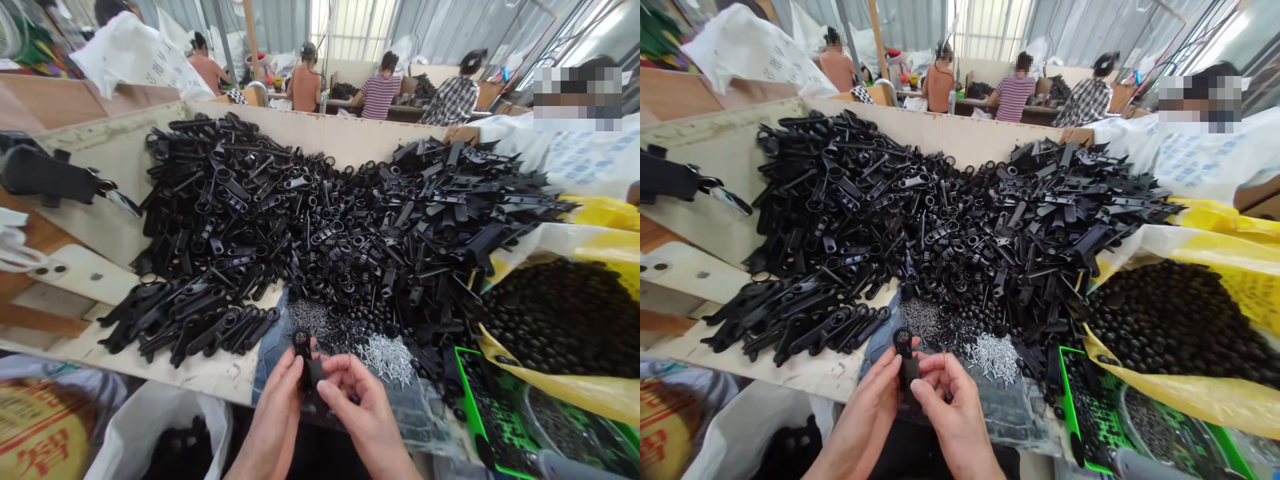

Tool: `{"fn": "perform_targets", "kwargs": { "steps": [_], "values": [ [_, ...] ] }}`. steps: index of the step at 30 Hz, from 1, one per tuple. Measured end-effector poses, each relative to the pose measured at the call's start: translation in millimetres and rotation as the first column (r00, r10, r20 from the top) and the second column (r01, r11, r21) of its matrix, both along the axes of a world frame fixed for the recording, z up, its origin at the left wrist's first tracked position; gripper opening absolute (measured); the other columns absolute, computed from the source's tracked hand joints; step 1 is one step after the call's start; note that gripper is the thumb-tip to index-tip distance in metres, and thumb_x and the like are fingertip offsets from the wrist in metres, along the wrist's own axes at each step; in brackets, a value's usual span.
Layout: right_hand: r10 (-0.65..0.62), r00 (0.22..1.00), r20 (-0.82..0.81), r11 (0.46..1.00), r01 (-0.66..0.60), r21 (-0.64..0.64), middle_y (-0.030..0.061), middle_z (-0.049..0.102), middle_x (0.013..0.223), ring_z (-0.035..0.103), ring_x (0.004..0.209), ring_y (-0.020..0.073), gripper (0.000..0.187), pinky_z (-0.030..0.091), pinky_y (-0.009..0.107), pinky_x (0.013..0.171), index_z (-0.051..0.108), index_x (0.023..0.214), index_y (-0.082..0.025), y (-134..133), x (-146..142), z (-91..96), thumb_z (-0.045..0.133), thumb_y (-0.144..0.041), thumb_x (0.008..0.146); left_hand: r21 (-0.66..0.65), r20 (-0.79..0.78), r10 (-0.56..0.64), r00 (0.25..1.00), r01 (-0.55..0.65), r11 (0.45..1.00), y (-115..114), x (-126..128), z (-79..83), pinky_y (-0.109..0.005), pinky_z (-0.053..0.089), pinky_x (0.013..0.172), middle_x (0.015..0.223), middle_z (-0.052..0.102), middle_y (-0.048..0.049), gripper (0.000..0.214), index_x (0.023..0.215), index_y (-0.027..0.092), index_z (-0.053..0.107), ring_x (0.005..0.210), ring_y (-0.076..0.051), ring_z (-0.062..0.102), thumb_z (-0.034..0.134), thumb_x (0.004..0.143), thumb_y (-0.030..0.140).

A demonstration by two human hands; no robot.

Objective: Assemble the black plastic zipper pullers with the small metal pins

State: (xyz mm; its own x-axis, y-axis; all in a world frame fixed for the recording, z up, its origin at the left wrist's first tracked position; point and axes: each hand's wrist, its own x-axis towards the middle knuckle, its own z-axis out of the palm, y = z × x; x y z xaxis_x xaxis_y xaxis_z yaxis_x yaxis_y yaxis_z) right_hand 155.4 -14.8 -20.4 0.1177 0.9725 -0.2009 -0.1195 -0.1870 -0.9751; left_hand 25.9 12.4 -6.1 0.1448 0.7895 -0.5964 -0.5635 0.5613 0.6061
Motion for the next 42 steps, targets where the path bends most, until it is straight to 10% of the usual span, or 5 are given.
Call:
{"fn": "perform_targets", "kwargs": {
  "steps": [15, 22, 28, 34, 42],
  "values": [
    [-0.078, 0.994, -0.075, 0.996, 0.074, -0.048, 0.0065, 0.077, 0.082, 0.067, 0.071, 0.0197, 0.037, 0.052, 0.028, 0.064, 0.074, 0.087, -0.017, -3, -6, -6.3, 0.081, -0.053, 0.079, -0.022, 0.004, -0.022, 1.0, 0.022, 1.0, -15, 6, -3.2, -0.047, 0.036, 0.121, 0.133, 0.072, -0.011, 0.045, 0.115, 0.023, 0.078, 0.138, -0.033, 0.053, 0.081, 0.078, 0.049],
    [-0.087, 0.993, 0.076, 0.996, 0.09, -0.028, 0.0027, 0.07, 0.072, 0.058, 0.061, 0.0155, 0.037, 0.047, 0.025, 0.058, 0.072, 0.073, -0.018, -3, -11, -2.0, 0.075, -0.053, 0.084, 0.173, -0.28, -0.08, 0.957, 0.132, 0.976, -19, 5, -16.9, -0.043, 0.048, 0.111, 0.121, 0.077, -0.0106, 0.046, 0.114, 0.022, 0.077, 0.121, -0.032, 0.066, 0.077, 0.081, 0.054],
    [-0.023, 0.905, 0.424, 1.0, 0.026, -0.003, 0.0021, 0.06, 0.084, 0.061, 0.071, 0.0178, 0.025, 0.047, 0.027, 0.06, 0.065, 0.066, -0.021, 0, 5, 4.4, 0.076, -0.04, 0.08, 0.171, -0.411, -0.152, 0.899, 0.24, 0.956, -15, -1, -8.2, -0.027, 0.062, 0.057, 0.111, 0.076, -0.0122, 0.053, 0.116, 0.018, 0.075, 0.083, -0.024, 0.073, 0.075, 0.081, 0.057],
    [0.084, 0.995, -0.045, 0.984, -0.09, -0.152, -0.0075, 0.058, 0.07, 0.053, 0.054, 0.0105, 0.037, 0.038, 0.022, 0.053, 0.052, 0.083, -0.023, 3, 14, -1.3, 0.082, -0.042, 0.074, 0.023, -0.377, -0.311, 0.872, 0.345, 0.938, -21, -8, -1.6, -0.019, 0.044, 0.032, 0.079, 0.071, -0.0045, 0.062, 0.132, 0.019, 0.067, 0.036, -0.009, 0.056, 0.07, 0.085, 0.059],
    [0.174, 0.961, -0.213, 0.953, -0.219, -0.208, -0.0065, 0.056, 0.066, 0.05, 0.056, 0.009, 0.045, 0.04, 0.021, 0.057, 0.061, 0.091, -0.018, 8, 17, 9.3, 0.084, -0.053, 0.075, 0.161, -0.527, -0.362, 0.769, 0.509, 0.846, -22, -17, 3.2, -0.018, 0.039, 0.038, 0.06, 0.057, 0.0057, 0.072, 0.157, 0.033, 0.039, 0.04, -0.009, 0.043, 0.059, 0.092, 0.06]
  ]
}}
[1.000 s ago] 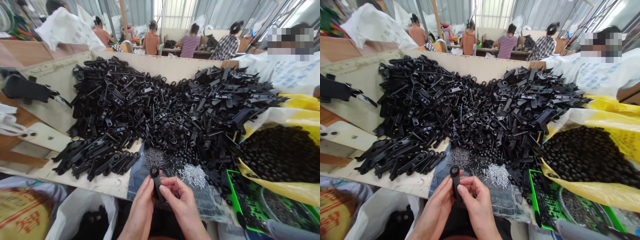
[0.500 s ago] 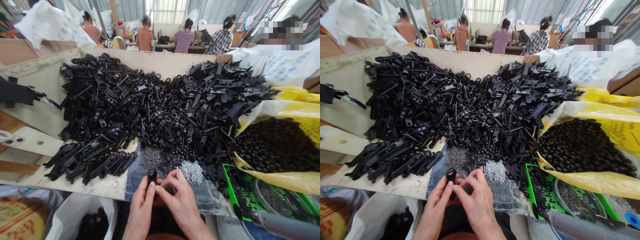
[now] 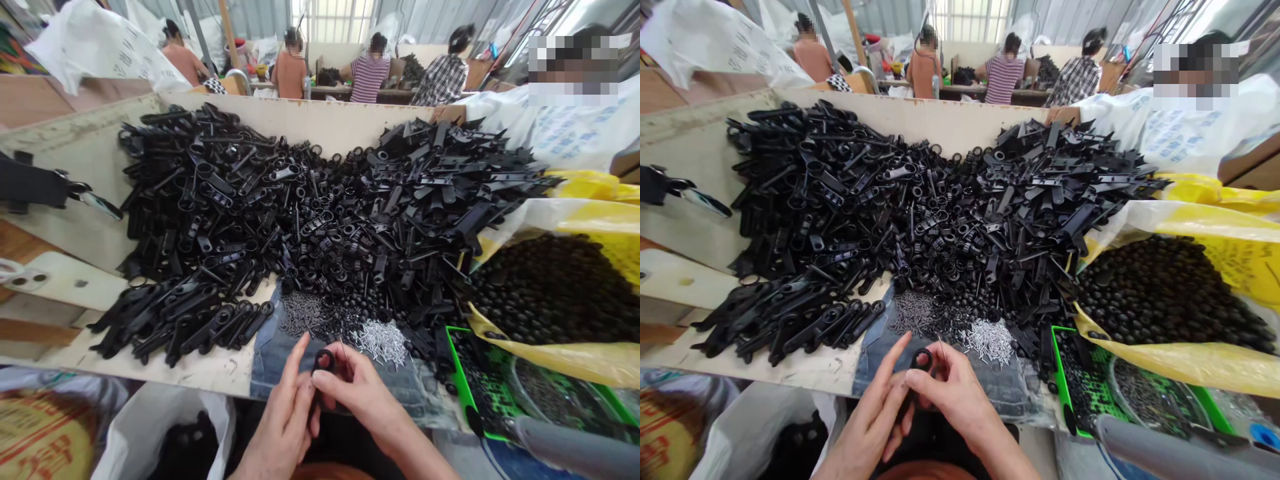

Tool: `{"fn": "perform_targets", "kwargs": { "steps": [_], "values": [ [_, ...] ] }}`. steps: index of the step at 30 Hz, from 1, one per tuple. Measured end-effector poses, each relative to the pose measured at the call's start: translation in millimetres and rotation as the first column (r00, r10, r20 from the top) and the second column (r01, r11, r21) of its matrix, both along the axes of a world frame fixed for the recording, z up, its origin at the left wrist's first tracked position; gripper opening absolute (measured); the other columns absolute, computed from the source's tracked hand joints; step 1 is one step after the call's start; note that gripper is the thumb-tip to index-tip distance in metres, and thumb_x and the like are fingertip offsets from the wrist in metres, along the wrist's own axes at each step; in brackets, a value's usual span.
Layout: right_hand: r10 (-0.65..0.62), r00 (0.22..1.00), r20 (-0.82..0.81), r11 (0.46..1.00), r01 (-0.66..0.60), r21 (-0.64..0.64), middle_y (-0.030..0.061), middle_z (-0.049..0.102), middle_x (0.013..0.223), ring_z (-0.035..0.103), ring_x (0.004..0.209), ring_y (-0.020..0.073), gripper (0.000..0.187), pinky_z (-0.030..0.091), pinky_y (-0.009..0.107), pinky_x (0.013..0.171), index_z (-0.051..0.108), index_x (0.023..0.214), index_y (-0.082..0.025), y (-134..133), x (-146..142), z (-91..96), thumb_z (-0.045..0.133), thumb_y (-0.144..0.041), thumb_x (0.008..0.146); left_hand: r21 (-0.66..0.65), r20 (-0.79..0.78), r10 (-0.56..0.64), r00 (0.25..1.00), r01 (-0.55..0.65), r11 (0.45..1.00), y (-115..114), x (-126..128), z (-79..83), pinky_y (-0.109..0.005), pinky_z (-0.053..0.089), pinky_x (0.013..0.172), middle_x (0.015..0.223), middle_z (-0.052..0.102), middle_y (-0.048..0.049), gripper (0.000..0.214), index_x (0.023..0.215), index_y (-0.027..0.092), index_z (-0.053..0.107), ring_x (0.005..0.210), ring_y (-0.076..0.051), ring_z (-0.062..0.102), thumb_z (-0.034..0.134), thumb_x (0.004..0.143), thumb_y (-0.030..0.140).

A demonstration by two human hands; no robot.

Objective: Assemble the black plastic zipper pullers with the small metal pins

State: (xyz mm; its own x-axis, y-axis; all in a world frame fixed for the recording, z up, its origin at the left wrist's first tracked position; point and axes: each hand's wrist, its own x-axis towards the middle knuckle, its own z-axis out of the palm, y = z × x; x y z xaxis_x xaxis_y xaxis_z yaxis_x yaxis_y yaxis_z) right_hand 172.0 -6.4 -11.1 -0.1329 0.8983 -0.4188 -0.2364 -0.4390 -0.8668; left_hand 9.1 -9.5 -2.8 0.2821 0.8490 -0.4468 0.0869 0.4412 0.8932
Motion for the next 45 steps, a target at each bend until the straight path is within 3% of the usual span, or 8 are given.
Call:
{"fn": "perform_targets", "kwargs": {
  "steps": [10, 16, 19, 25, 31, 34, 39, 45],
  "values": [
    [-0.043, 0.911, 0.409, 0.941, -0.102, 0.324, -0.0022, 0.06, 0.075, 0.052, 0.063, 0.0132, 0.023, 0.043, 0.025, 0.059, 0.069, 0.098, -0.018, 5, -31, -18.2, 0.067, -0.04, 0.091, 0.432, -0.404, 0.02, 0.915, 0.171, 0.886, 2, -35, -28.6, -0.035, 0.058, 0.08, 0.109, 0.078, -0.012, 0.059, 0.161, 0.023, 0.031, 0.087, -0.025, 0.074, 0.033, 0.105, 0.041],
    [-0.147, 0.483, 0.863, 0.833, -0.41, 0.372, 0.0005, 0.068, 0.093, 0.066, 0.075, 0.015, 0.03, 0.051, 0.024, 0.072, 0.064, 0.13, -0.023, 67, -18, 3.1, 0.059, -0.03, 0.101, 0.773, -0.634, 0.656, 0.411, 0.369, 0.516, 73, -94, -12.3, -0.051, 0.043, 0.101, 0.121, 0.076, -0.0191, 0.047, 0.145, 0.01, 0.053, 0.107, -0.032, 0.071, 0.039, 0.104, 0.027],
    [-0.181, 0.355, 0.917, 0.798, -0.492, 0.348, 0.0051, 0.067, 0.114, 0.07, 0.088, 0.0179, 0.033, 0.051, 0.026, 0.078, 0.063, 0.132, -0.026, 108, -20, 8.9, 0.06, -0.022, 0.1, 0.721, -0.65, 0.728, 0.219, 0.48, 0.5, 93, -103, -12.1, -0.058, 0.035, 0.103, 0.13, 0.072, -0.0193, 0.041, 0.136, 0.01, 0.062, 0.125, -0.037, 0.062, 0.04, 0.103, 0.02],
    [-0.157, 0.257, 0.953, 0.766, -0.578, 0.282, 0.0038, 0.066, 0.11, 0.072, 0.09, 0.0201, 0.015, 0.05, 0.026, 0.072, 0.074, 0.105, -0.026, 151, -34, 3.4, 0.072, -0.021, 0.091, 0.755, -0.594, 0.775, 0.215, 0.482, 0.444, 92, -97, -20.7, -0.061, 0.03, 0.108, 0.143, 0.063, -0.0197, 0.04, 0.139, 0.014, 0.059, 0.135, -0.039, 0.052, 0.047, 0.101, 0.019],
    [-0.234, 0.357, 0.904, 0.802, -0.455, 0.387, 0.0032, 0.07, 0.112, 0.071, 0.094, 0.0201, 0.021, 0.051, 0.029, 0.083, 0.07, 0.112, -0.025, 128, -2, 7.3, 0.066, -0.037, 0.096, 0.778, -0.594, 0.662, 0.457, 0.536, 0.328, 115, -63, 0.6, -0.048, 0.04, 0.099, 0.123, 0.072, -0.0129, 0.029, 0.123, 0.017, 0.068, 0.119, -0.032, 0.056, 0.056, 0.098, 0.016],
    [-0.254, 0.443, 0.86, 0.837, -0.344, 0.425, 0.0032, 0.074, 0.093, 0.069, 0.078, 0.0199, 0.022, 0.052, 0.03, 0.075, 0.071, 0.108, -0.021, 98, 23, 7.4, 0.061, -0.036, 0.096, 0.6, -0.775, 0.477, 0.416, 0.721, 0.347, 144, -38, 13.1, -0.048, 0.039, 0.095, 0.123, 0.07, -0.0113, 0.036, 0.125, 0.019, 0.068, 0.119, -0.032, 0.053, 0.054, 0.094, 0.007],
    [-0.247, 0.928, 0.279, 0.959, 0.193, 0.206, -0.0063, 0.051, 0.052, 0.039, 0.044, 0.0091, 0.05, 0.043, 0.026, 0.056, 0.075, 0.113, -0.017, 40, 51, 0.7, 0.063, -0.06, 0.091, 0.48, -0.854, 0.359, 0.376, 0.836, 0.267, 185, -16, 16.9, -0.044, 0.039, 0.083, 0.1, 0.07, -0.0078, 0.039, 0.105, 0.026, 0.075, 0.104, -0.029, 0.056, 0.056, 0.085, -0.001],
    [-0.399, 0.914, -0.076, 0.915, 0.403, 0.035, -0.0024, 0.06, 0.057, 0.025, 0.04, 0.0017, 0.063, 0.021, 0.017, 0.043, 0.072, 0.112, -0.016, 8, 47, -15.7, 0.081, -0.066, 0.075, 0.534, -0.827, 0.401, 0.394, 0.774, 0.34, 203, -16, 23.4, -0.045, 0.036, 0.08, 0.093, 0.07, -0.0082, 0.028, 0.097, 0.021, 0.073, 0.097, -0.029, 0.057, 0.051, 0.09, 0.006]
  ]
}}
